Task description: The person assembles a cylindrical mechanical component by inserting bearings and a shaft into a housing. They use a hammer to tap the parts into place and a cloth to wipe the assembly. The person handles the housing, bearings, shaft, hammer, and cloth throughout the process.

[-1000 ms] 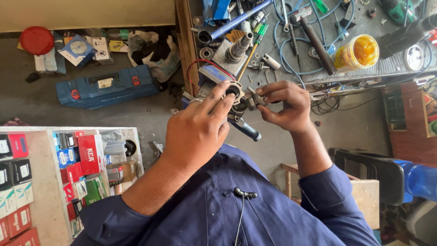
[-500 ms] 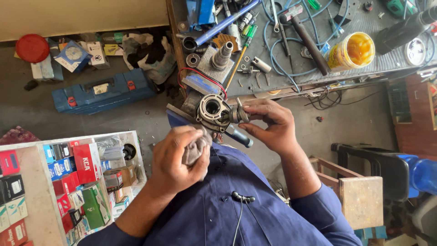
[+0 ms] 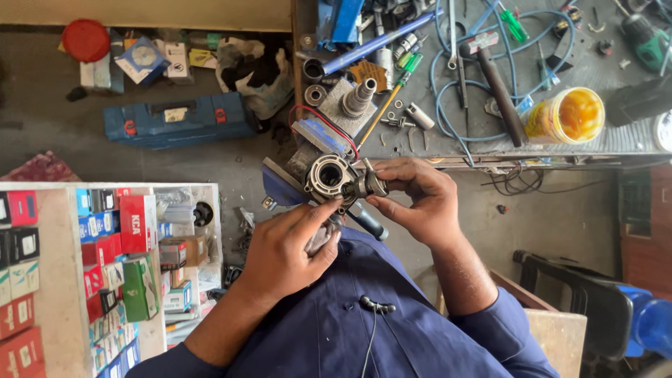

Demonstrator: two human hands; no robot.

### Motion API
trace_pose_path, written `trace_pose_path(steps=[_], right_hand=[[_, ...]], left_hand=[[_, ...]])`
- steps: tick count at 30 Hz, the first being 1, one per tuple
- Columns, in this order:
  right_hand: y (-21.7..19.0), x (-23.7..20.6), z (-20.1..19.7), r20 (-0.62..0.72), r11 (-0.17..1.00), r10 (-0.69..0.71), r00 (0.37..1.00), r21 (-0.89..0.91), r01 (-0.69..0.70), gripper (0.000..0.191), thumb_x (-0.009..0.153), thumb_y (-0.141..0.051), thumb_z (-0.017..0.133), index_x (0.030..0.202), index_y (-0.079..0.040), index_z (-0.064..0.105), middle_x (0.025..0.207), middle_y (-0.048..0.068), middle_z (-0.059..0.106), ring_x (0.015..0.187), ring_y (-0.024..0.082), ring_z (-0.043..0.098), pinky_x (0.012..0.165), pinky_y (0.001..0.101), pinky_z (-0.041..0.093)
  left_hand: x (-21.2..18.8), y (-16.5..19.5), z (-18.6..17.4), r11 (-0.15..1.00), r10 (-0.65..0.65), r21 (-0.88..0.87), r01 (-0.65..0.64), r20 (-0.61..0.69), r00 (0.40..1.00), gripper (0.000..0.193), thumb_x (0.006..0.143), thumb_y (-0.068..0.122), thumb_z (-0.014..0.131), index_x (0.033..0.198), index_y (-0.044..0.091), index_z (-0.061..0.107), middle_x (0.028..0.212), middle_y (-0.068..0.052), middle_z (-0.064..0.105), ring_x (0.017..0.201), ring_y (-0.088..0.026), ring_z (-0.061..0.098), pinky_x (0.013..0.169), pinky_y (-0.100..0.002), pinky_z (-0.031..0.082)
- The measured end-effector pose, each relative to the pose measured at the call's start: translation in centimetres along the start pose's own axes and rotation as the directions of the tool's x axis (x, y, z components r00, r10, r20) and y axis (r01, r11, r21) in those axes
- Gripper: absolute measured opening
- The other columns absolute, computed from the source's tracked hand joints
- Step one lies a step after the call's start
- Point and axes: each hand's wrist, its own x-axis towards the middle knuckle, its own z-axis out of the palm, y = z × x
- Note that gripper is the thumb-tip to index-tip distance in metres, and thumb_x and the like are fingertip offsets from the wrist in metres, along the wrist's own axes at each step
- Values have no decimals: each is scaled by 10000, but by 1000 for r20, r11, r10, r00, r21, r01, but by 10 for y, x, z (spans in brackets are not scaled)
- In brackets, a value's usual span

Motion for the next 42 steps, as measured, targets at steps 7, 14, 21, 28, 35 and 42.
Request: trace_pose_path(steps=[7,14,21,28,35,42], right_hand=[[36,-3,-19,68,893,112,991,431,-130,342,865,113,776,1176,38,656,1284,193,668,1169,263,704,1013,411,613],[93,-25,-45,52,503,281,958,842,-193,341,929,-40,816,1227,-10,652,1175,196,721,1067,317,732,941,459,615],[133,-45,-74,142,431,237,961,871,-235,363,926,-77,826,1245,-21,662,1154,221,730,1006,327,745,904,436,613],[137,-56,-84,199,429,224,954,859,-280,333,895,-22,829,1195,-15,684,1162,167,723,1068,291,725,955,488,598],[133,-46,-88,222,471,188,957,834,-286,331,896,-10,822,1198,-5,687,1158,160,733,1076,285,724,991,498,590],[141,-36,-91,264,455,208,942,826,-332,344,883,-2,825,1199,-6,688,1181,160,738,1060,255,720,970,458,579]], left_hand=[[-8,1,16,1000,-8,6,9,-88,996,379,870,146,773,1213,58,638,949,-81,721,800,-251,732,705,-367,580],[-10,6,16,967,-12,252,31,-78,997,400,843,174,799,1202,85,649,901,-75,727,734,-253,718,670,-390,574],[10,17,-11,793,11,585,-169,263,965,682,760,186,792,1403,133,570,825,-71,706,605,-234,682,510,-378,552],[55,62,-1,360,-426,804,-474,593,683,893,772,142,652,1620,169,372,711,-6,615,559,-159,661,420,-322,546],[76,89,7,407,-553,765,-498,641,532,857,757,143,647,1567,43,383,777,-42,665,587,-181,681,454,-342,557],[80,90,5,646,-625,760,-74,582,521,797,799,241,663,1532,33,429,727,-117,730,633,-288,723,573,-426,572]])
